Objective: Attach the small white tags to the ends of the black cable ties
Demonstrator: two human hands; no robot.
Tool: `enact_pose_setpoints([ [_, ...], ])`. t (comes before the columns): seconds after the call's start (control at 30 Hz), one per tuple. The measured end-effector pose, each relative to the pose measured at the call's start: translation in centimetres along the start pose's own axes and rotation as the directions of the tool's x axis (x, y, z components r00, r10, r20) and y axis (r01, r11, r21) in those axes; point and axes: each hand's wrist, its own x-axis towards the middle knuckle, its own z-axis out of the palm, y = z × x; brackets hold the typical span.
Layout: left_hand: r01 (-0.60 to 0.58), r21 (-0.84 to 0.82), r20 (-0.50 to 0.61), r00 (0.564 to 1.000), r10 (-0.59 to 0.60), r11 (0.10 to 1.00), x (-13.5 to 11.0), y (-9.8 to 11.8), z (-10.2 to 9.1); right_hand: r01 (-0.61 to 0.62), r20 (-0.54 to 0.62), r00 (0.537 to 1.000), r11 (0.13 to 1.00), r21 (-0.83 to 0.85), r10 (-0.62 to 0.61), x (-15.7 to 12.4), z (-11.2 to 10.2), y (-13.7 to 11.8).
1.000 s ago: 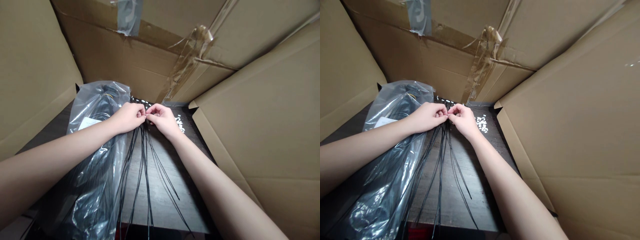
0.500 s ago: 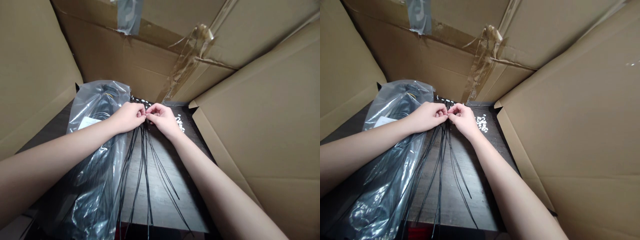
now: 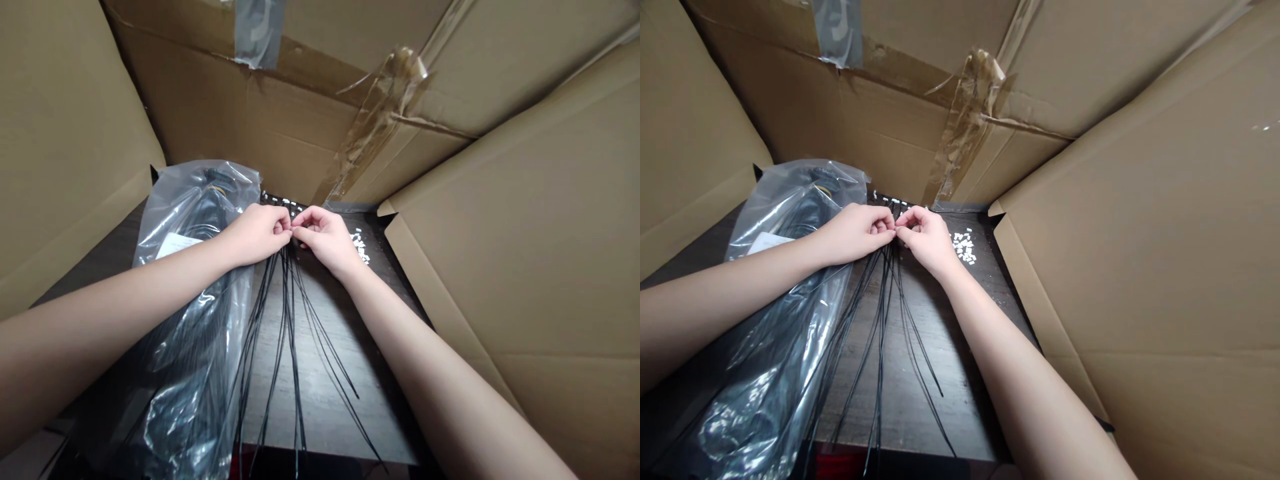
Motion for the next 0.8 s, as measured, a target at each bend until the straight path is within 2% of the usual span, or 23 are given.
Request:
enact_pose_setpoints([
  [0.8, 0.012, 0.000, 0.005, 1.000, -0.012, 1.000, 0.03, 0.09, -0.01, 0.006, 0.000, 1.000, 1.000, 0.003, -0.006, 0.04, 0.01, -0.03],
])
